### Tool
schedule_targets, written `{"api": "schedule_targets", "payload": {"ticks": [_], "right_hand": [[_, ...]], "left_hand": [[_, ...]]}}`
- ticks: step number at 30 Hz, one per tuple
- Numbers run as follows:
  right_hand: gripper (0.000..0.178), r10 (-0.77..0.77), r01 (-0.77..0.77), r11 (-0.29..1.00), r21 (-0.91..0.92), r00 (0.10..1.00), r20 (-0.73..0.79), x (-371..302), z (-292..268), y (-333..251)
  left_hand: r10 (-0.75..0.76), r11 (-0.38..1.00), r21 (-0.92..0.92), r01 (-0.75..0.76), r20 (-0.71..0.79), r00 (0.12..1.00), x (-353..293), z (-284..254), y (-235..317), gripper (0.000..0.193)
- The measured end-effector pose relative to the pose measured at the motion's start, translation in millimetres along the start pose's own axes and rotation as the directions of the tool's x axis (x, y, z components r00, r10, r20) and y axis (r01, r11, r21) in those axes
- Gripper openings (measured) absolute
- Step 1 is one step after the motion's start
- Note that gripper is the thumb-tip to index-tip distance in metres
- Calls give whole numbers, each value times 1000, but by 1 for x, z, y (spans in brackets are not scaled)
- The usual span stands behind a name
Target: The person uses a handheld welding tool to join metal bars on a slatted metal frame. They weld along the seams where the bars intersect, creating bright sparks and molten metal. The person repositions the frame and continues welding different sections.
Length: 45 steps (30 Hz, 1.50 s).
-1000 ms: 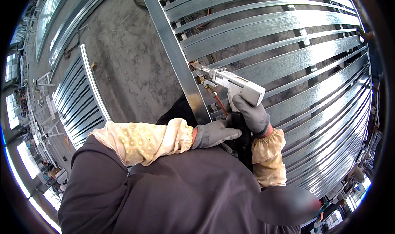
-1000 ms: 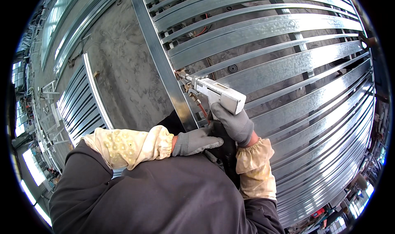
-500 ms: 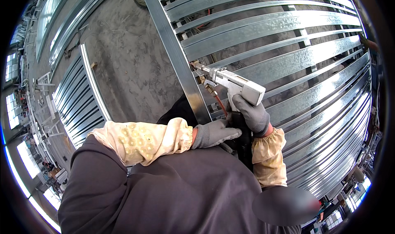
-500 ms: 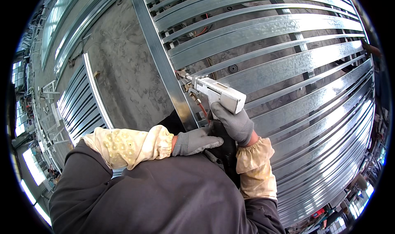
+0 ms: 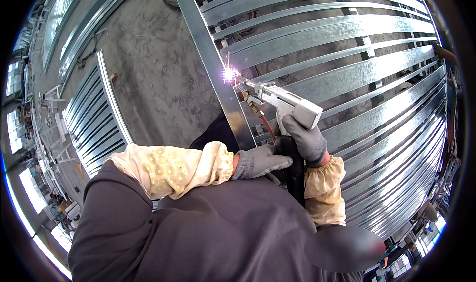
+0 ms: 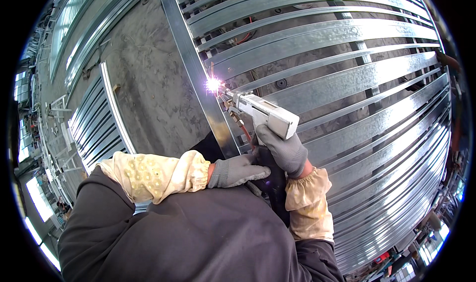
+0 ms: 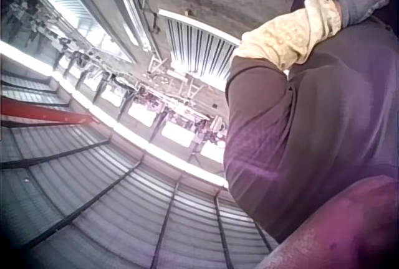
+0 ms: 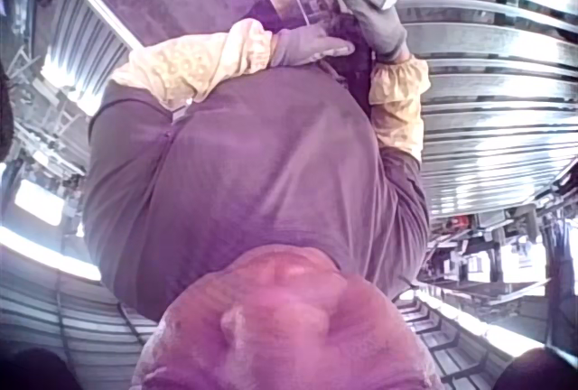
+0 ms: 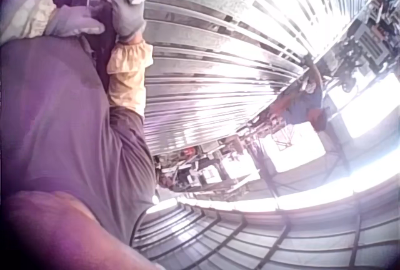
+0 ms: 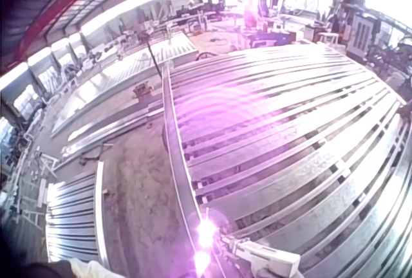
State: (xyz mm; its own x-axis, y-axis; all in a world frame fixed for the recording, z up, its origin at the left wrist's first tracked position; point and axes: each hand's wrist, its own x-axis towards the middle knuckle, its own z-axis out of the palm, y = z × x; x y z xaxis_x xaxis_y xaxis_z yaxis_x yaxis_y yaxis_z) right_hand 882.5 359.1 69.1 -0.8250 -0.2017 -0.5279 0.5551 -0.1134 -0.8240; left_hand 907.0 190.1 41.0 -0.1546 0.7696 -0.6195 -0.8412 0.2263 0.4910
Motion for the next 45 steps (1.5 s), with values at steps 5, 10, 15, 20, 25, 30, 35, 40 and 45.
{"api": "schedule_targets", "payload": {"ticks": [5, 10, 15, 20, 25, 30, 35, 40, 45], "right_hand": [[25, 31, -31, 999, 16, 999, 7, 0, -1, 0], [27, 24, -24, 1000, 2, 1000, 14, 3, -2, 4], [29, 94, -96, 994, 61, 995, 24, 2, -2, 2], [34, 92, -87, 994, 70, 993, -78, -1, -11, 18], [38, -7, 50, 985, 162, 966, -257, -5, -1, -37], [42, -184, 208, 962, 177, 973, -143, 25, -15, -103], [34, 92, -47, 974, 220, 976, -199, 52, -12, -75], [33, 145, -147, 969, 200, 989, 23, 73, -12, -41], [38, 182, -186, 975, 125, 983, 38, 83, -15, -31]], "left_hand": [[30, 998, 44, -32, 48, 998, 4, -4, -5, 51], [-20, 999, 32, 19, 26, 999, 5, -4, -6, 51], [-38, 999, 17, 37, 23, 999, 2, -4, -3, 51], [-59, 995, -79, 62, 44, 997, -3, 2, 4, 56], [196, 980, 31, -195, -25, 980, -8, 16, 40, 54], [537, 843, 109, -527, -111, 836, 18, 32, 80, 49], [337, 936, -27, -350, -212, 917, 20, 17, 70, 33], [217, 969, -61, -239, -253, 943, 10, 1, 62, 33], [291, 936, -115, -332, -277, 916, 30, -7, 36, 29]]}}
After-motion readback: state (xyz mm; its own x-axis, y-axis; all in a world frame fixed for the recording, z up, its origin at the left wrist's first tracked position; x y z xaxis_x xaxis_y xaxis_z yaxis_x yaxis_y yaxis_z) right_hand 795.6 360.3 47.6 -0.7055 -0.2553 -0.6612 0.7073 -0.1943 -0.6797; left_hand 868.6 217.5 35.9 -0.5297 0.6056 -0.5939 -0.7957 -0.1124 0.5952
